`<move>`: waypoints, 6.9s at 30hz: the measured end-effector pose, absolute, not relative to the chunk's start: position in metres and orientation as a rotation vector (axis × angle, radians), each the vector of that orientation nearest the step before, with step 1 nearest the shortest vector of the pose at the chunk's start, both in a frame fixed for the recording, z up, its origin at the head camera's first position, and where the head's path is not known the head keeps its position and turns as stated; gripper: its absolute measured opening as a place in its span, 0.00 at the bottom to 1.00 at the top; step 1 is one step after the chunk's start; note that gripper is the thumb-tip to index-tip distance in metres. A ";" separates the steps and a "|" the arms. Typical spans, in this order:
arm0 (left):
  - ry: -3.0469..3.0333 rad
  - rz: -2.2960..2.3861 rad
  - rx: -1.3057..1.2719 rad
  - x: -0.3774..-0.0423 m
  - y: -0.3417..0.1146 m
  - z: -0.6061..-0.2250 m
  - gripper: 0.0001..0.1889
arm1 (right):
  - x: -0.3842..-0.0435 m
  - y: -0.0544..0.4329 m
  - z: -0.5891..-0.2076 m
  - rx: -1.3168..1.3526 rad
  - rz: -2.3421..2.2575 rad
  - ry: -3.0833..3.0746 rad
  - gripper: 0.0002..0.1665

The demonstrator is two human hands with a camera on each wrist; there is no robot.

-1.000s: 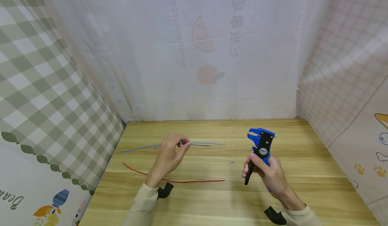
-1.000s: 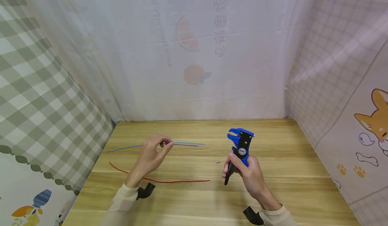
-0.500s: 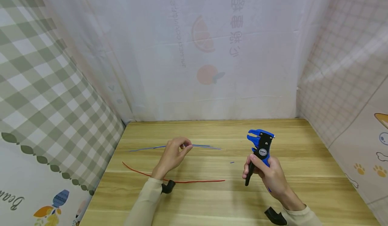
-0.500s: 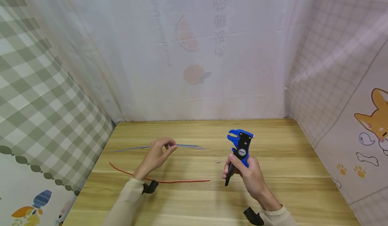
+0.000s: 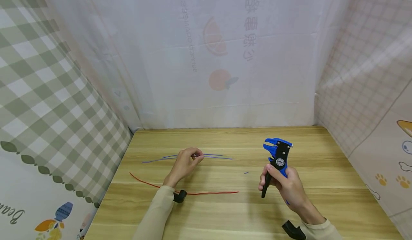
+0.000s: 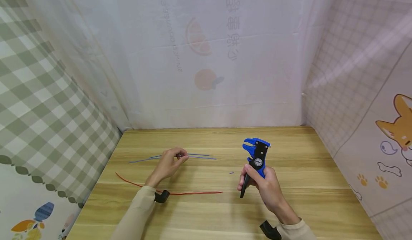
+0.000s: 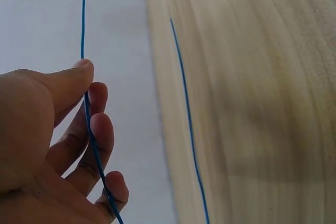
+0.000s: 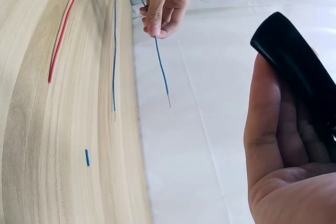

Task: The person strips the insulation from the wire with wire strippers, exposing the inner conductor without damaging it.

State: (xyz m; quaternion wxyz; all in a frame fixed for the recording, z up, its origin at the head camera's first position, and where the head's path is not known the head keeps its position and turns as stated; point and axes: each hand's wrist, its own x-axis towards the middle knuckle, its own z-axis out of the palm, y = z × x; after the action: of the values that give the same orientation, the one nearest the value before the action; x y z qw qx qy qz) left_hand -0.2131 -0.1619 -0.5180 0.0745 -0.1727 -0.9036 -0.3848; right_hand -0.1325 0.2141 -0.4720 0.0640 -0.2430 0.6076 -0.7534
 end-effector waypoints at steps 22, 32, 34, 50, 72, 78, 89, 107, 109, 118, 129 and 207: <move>-2.661 -1.155 -0.582 -0.257 -0.191 -0.603 0.07 | -0.132 0.212 -0.474 -0.758 -2.279 1.807 0.19; -2.746 -1.034 -0.475 -0.271 -0.195 -0.621 0.04 | -0.132 0.213 -0.470 -0.739 -2.274 1.804 0.19; -2.744 -1.032 -0.486 -0.270 -0.195 -0.621 0.05 | -0.132 0.213 -0.470 -0.737 -2.275 1.799 0.19; -2.697 -0.984 -0.501 -0.251 -0.188 -0.592 0.05 | -0.132 0.210 -0.469 -0.718 -2.275 1.785 0.20; -2.713 -1.014 -0.400 -0.254 -0.190 -0.595 0.04 | -0.138 0.213 -0.475 -0.724 -2.270 1.774 0.20; -2.736 -0.966 -0.392 -0.265 -0.194 -0.616 0.04 | -0.138 0.215 -0.477 -0.724 -2.269 1.762 0.20; -2.802 -0.967 -0.370 -0.242 -0.182 -0.573 0.02 | -0.140 0.218 -0.480 -0.712 -2.267 1.780 0.20; -2.867 -0.892 -0.587 -0.213 -0.168 -0.538 0.14 | -0.148 0.227 -0.486 -0.635 -2.248 1.795 0.20; -2.858 -0.897 -0.628 -0.209 -0.168 -0.537 0.14 | -0.149 0.227 -0.487 -0.629 -2.249 1.791 0.20; -2.799 -0.937 -0.775 -0.191 -0.166 -0.541 0.15 | -0.150 0.228 -0.491 -0.601 -2.246 1.789 0.20; -2.850 -0.914 -0.795 -0.162 -0.165 -0.548 0.16 | -0.150 0.228 -0.494 -0.557 -2.236 1.805 0.19; -2.769 -1.119 -0.740 -0.140 -0.164 -0.535 0.04 | -0.147 0.225 -0.500 -0.570 -2.251 1.752 0.19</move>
State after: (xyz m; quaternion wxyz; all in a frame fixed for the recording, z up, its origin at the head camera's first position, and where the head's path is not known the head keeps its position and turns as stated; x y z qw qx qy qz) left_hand -0.1400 -0.1635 -0.5350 0.0322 -0.2403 -0.8995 -0.3634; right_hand -0.1470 0.2254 -0.4997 0.1161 -0.1947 0.5981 -0.7687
